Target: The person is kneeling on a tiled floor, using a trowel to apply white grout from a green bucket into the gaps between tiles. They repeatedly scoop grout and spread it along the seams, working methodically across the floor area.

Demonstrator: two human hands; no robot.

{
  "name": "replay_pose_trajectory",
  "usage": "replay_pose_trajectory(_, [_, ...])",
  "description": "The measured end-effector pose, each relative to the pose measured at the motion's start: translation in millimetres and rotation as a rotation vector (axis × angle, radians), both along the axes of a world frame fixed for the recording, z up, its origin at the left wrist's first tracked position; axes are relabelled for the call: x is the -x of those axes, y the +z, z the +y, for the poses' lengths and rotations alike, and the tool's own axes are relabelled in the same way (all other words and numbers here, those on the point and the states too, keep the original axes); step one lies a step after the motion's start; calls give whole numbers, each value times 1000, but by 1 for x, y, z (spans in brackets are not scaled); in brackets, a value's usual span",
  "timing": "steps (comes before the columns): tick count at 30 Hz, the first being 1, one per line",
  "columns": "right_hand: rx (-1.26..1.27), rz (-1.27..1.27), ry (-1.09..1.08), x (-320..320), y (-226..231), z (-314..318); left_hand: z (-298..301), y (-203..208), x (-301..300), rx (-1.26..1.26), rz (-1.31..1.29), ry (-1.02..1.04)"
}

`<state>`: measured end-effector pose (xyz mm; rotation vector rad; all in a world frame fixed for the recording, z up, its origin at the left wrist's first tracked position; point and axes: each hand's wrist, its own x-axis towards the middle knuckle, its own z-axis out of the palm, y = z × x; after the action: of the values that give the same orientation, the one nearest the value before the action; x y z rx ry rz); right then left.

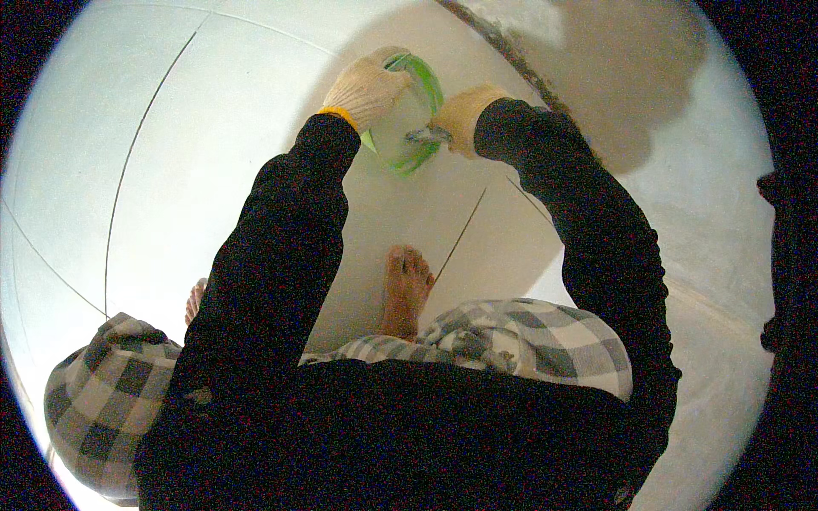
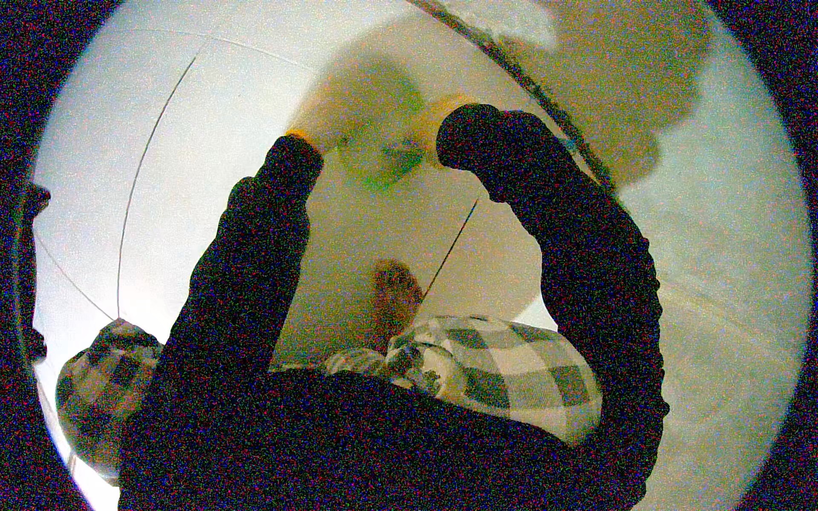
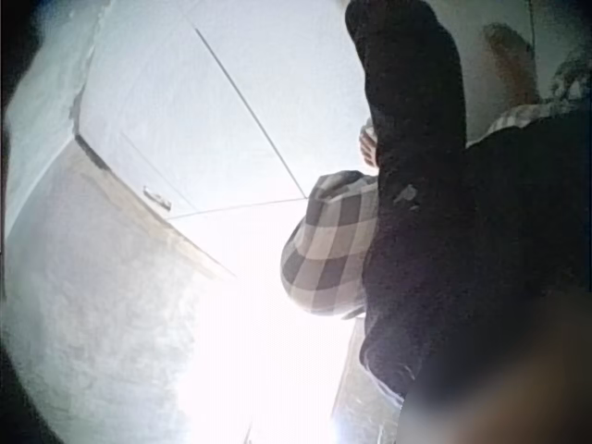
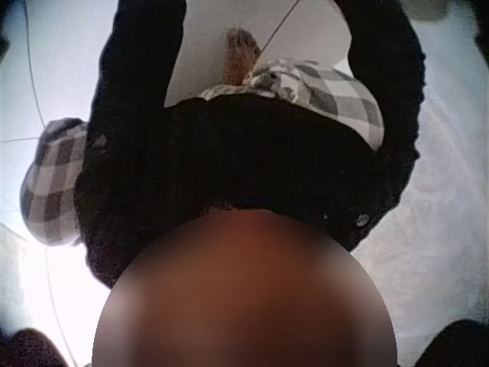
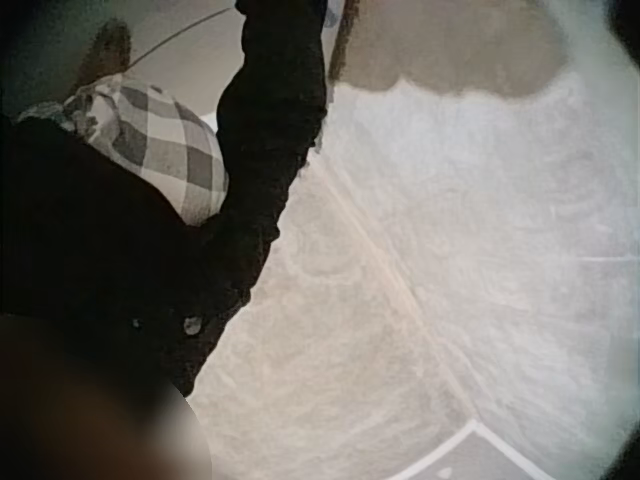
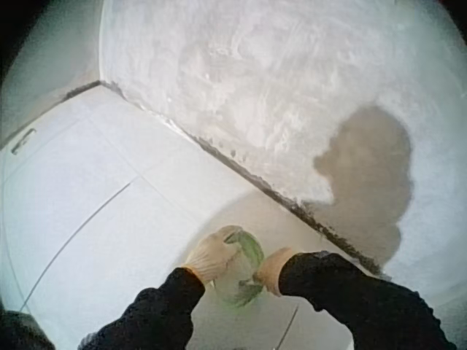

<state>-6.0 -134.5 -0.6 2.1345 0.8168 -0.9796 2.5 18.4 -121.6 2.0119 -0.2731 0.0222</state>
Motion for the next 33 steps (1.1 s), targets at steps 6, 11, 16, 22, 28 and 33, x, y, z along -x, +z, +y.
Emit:
replay_pose_trajectory(6, [-178, 142, -208, -9, -21, -23, 4, 10, 17, 27, 58, 112])
replay_pose_trajectory(11, [-277, 308, -297, -3, -29, -31, -10, 2, 13, -54, 27, 127])
replay_pose_trajectory(16, [-420, 413, -534, -15, -17, -48, -12, -20, -3, -79, -44, 72])
replay_pose_trajectory(22, [-303, 25, -119, -12, -13, -45, -16, 3, -5, -60, -46, 46])
replay_pose_trajectory(28, [-239, 71, -87, -3, -15, -27, -19, 41, 10, -15, 71, 73])
replay_pose_trajectory(33, [-409, 380, -307, -16, -20, -40, -27, 43, 14, 23, 127, 62])
